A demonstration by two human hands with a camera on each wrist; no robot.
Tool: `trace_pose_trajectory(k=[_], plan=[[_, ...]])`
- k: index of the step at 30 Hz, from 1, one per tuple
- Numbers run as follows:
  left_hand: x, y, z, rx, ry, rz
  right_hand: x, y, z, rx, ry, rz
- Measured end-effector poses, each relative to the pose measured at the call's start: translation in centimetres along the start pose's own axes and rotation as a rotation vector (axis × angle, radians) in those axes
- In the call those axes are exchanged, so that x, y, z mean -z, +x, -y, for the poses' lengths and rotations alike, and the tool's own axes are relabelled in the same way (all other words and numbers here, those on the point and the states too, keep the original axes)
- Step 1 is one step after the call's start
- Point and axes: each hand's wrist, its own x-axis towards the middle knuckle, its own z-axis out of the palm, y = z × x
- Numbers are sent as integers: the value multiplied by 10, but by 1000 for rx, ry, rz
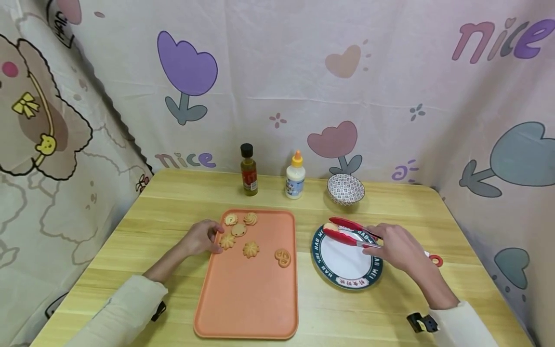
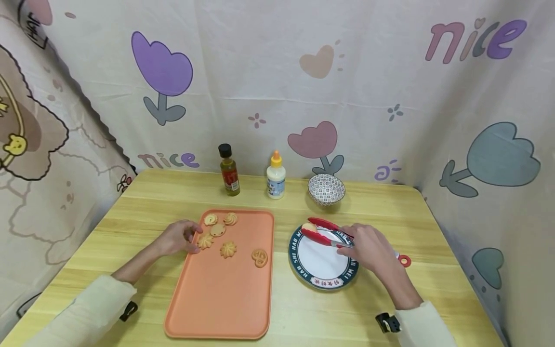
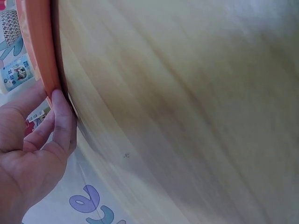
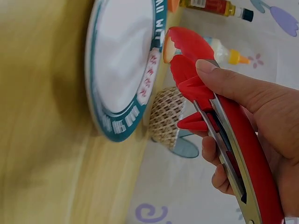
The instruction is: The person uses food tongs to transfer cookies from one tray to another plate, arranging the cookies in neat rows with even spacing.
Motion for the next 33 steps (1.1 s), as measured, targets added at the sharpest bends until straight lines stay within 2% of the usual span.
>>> trace_pose_trajectory(k=[8, 20, 27, 33], plan=[[2, -2, 0, 22, -6, 1, -8, -6, -6, -9, -10, 12], [0, -2, 0, 8, -8, 1, -13, -9, -9, -60, 12, 45], [0, 0, 1, 22, -1, 0, -11, -2, 1, -26, 23, 42], [-1, -2, 0, -20, -7, 3, -12, 6, 17, 28, 40, 68]])
